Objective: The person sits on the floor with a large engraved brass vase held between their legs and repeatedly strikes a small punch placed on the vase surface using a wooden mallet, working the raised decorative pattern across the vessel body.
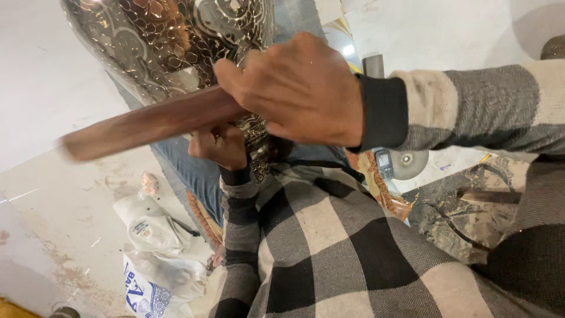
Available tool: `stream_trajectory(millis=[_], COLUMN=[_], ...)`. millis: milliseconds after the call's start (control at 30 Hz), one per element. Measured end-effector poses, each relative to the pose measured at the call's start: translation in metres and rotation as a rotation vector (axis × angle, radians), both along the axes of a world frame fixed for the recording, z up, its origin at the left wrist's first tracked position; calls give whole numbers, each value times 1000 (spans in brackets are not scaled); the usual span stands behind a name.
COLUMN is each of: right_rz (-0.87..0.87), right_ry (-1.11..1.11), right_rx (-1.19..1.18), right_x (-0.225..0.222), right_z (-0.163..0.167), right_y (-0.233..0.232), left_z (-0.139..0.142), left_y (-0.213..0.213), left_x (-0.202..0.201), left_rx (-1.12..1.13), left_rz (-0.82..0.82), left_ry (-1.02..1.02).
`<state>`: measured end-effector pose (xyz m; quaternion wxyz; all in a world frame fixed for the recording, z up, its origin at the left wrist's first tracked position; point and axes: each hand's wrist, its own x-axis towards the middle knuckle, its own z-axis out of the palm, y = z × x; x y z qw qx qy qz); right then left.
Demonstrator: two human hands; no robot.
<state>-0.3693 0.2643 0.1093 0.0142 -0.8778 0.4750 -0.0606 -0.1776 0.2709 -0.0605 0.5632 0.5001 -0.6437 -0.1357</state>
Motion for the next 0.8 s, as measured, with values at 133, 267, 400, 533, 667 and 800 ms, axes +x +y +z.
stream_trajectory(millis=[133,267,400,533,667,800], right_rz=[-12,16,25,-111,-67,-12], right_ry=[-67,-81,-297,1,-141,-258], right_rx=[-3,-112,-35,-109,19,16], right_x=[4,0,-3,-8,-16,-16], right_z=[-1,-3,-7,-11,-15,-17], right_y=[2,3,5,13,14,13], left_z=[-5,-11,-17,-22,-28,-30], left_y=[2,1,-6,1,8,6], left_x=[3,6,5,0,-4,-3], left_rx=[-103,52,-78,-75,-59,-63], left_rz=[14,-25,86,197,181,245], left_ry=[-49,68,-41,-37,67,30])
